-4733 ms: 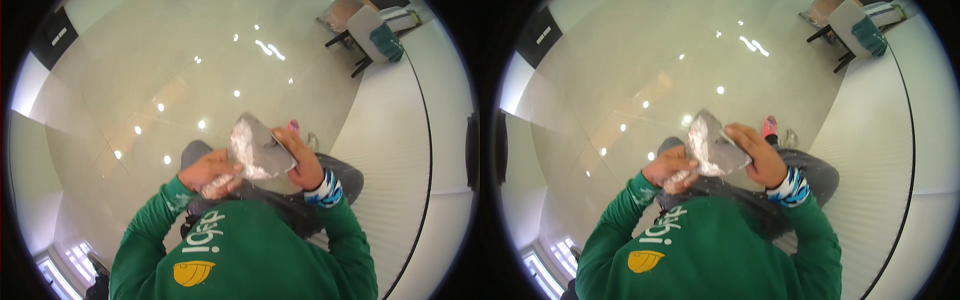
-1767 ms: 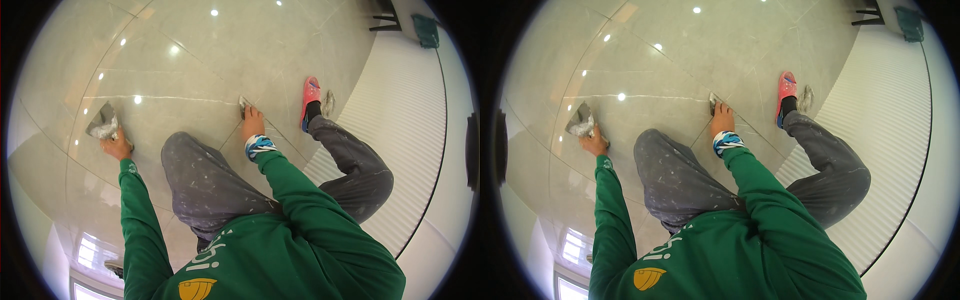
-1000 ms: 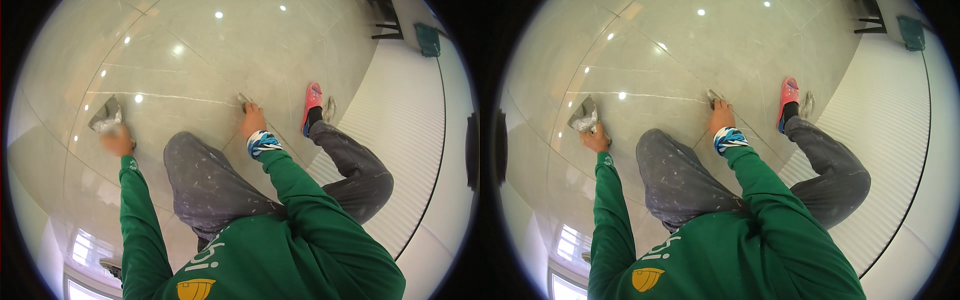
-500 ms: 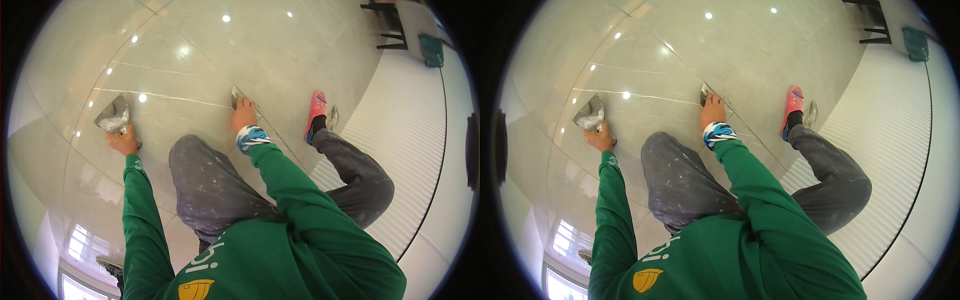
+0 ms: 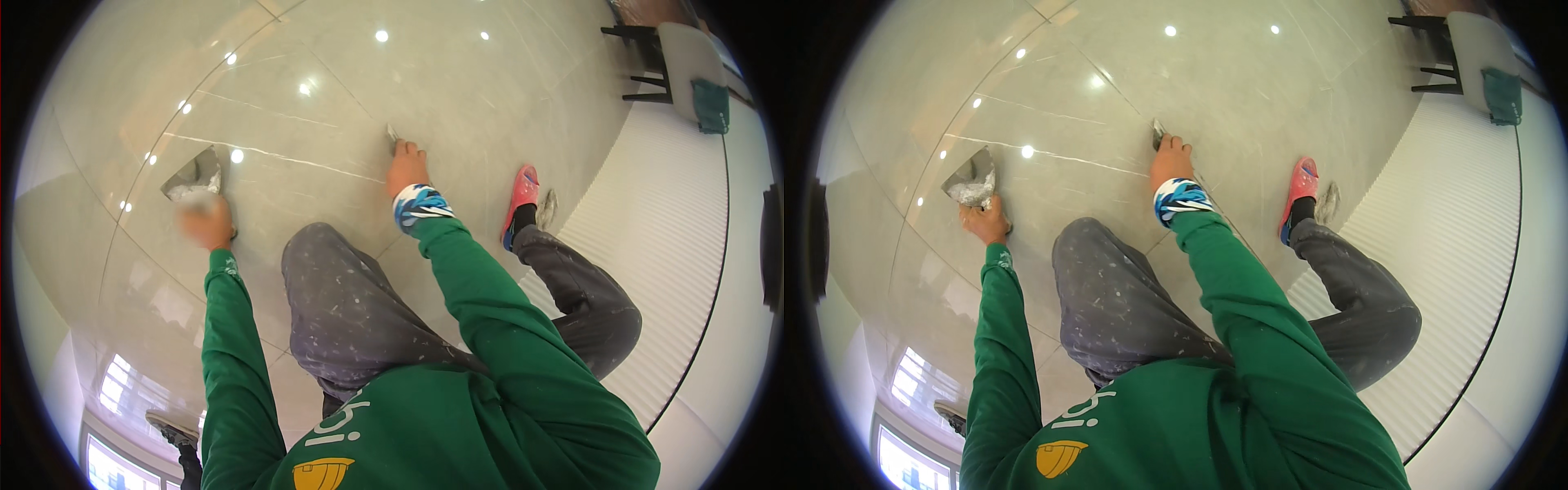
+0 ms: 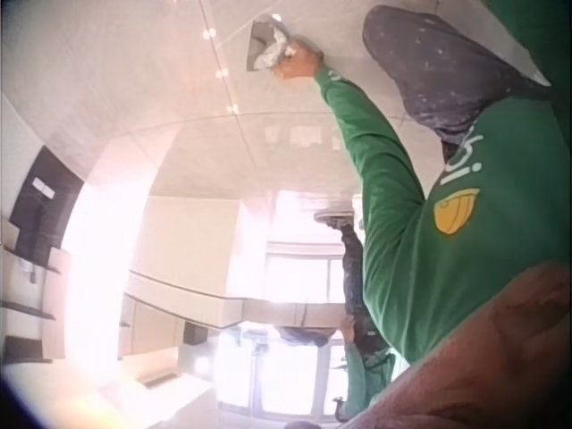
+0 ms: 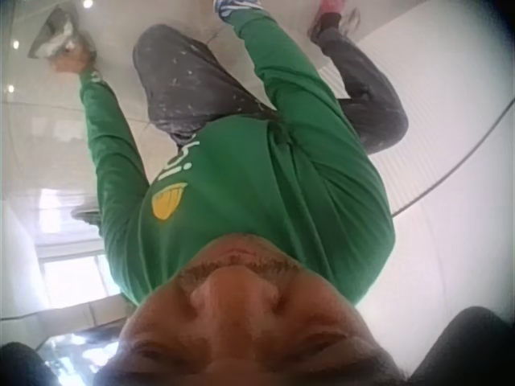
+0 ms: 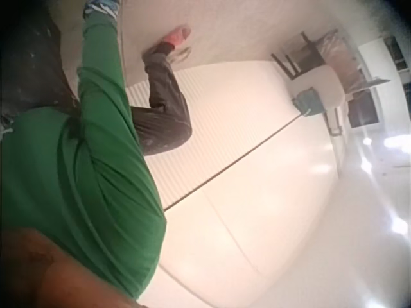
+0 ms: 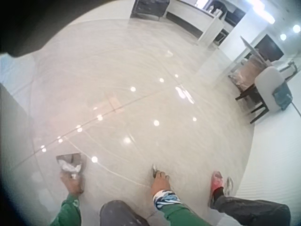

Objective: The person applies grout to the seams between floor tiles using a putty knife and a smaller scraper, then wipes the excess away with a cloth.

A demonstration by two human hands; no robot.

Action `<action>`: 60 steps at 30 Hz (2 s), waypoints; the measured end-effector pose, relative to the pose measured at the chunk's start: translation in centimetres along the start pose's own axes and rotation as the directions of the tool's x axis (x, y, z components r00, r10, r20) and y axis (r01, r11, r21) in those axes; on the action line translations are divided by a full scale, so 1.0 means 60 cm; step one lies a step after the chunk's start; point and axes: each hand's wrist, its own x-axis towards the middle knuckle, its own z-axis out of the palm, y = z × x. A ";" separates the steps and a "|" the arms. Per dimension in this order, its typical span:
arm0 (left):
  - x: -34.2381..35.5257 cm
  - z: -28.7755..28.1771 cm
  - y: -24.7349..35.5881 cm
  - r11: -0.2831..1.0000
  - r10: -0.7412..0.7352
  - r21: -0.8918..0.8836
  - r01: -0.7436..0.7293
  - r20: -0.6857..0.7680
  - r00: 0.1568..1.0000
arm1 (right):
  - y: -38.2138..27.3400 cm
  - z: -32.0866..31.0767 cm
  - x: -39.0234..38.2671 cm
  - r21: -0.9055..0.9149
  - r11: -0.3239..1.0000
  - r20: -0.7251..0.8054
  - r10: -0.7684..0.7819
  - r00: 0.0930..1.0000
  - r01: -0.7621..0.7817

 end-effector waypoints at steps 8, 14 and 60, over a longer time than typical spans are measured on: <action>-0.016 -0.010 -0.038 0.994 -0.053 0.090 0.055 -0.027 0.998 | -0.071 -0.037 0.023 0.090 0.994 0.088 -0.066 0.994 0.058; -0.028 -0.011 -0.027 0.987 -0.111 0.114 0.110 -0.003 0.994 | -0.091 0.010 0.024 0.026 0.991 0.021 -0.132 0.991 0.131; -0.209 -0.448 0.494 0.293 0.103 -0.409 0.864 0.912 0.397 | 0.239 -0.500 -0.414 0.778 0.330 -0.323 -0.519 0.791 0.534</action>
